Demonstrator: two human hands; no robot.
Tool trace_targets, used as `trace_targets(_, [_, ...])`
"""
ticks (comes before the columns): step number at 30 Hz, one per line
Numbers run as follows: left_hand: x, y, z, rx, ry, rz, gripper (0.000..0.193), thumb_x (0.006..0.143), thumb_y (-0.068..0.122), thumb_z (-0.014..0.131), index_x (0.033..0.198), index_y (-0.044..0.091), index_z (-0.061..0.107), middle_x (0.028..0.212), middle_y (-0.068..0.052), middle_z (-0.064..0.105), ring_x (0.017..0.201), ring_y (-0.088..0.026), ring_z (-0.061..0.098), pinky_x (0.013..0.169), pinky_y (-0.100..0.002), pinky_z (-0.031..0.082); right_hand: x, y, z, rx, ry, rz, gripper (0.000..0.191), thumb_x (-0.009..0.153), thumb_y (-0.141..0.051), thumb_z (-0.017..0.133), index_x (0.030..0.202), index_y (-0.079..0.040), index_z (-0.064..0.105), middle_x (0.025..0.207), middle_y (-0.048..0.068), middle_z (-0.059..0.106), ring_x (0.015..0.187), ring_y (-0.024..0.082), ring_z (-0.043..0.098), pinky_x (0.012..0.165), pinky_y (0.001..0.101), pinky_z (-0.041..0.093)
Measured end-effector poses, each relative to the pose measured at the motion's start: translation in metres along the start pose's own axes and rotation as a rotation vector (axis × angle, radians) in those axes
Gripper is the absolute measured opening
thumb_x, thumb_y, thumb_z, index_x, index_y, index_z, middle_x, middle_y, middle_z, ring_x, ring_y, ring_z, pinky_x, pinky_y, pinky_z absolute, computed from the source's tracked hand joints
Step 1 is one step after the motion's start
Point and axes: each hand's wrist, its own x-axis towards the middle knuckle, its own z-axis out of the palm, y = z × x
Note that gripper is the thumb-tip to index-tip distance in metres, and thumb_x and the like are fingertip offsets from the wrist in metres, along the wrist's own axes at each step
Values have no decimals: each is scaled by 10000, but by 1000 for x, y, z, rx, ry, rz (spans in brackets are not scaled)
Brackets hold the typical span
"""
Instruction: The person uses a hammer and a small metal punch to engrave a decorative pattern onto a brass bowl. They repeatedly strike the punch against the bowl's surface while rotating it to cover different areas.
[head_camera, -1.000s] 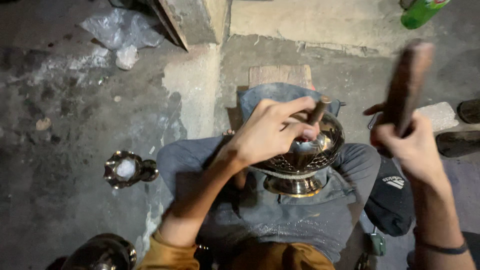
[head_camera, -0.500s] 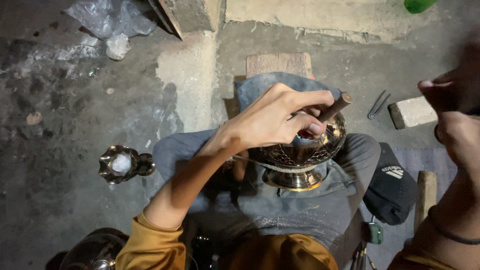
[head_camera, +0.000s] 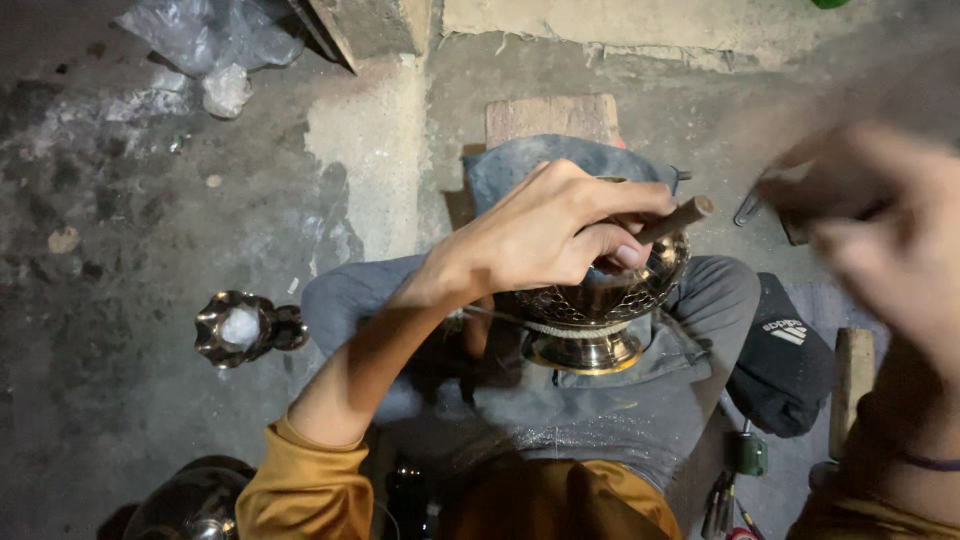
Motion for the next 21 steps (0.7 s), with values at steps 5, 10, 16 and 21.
trace_targets(5, [6, 3, 0, 86, -72, 14, 342, 904, 137, 706, 1236, 56, 701, 931, -112, 800, 730, -191, 782, 667, -355, 601, -9, -11, 12, 268, 130, 8, 474, 750, 59, 609, 1221, 46, 660, 1037, 215, 727, 863, 247, 738, 774, 336, 607])
trace_targets(10, [12, 4, -4, 96, -174, 23, 374, 877, 161, 735, 1242, 88, 705, 876, -111, 795, 672, -220, 746, 626, -396, 578, -25, -22, 27, 547, 341, -43, 373, 801, 75, 601, 1169, 16, 620, 1096, 113, 691, 973, 154, 697, 889, 271, 591])
trace_targets(16, [18, -3, -1, 63, -245, 155, 384, 869, 80, 731, 1250, 94, 687, 893, -82, 785, 761, -158, 777, 620, -368, 578, -45, -35, 39, 672, 413, 145, 237, 899, 151, 640, 1080, -2, 628, 974, 84, 695, 864, 139, 684, 846, 260, 575])
trace_targets(21, [21, -5, -3, 32, -356, 184, 371, 854, -77, 656, 1200, 58, 674, 905, -67, 788, 796, -127, 793, 626, -332, 598, -60, -19, 52, 286, 440, 91, 398, 817, 162, 643, 1199, 56, 665, 945, 148, 694, 825, 197, 666, 806, 336, 563])
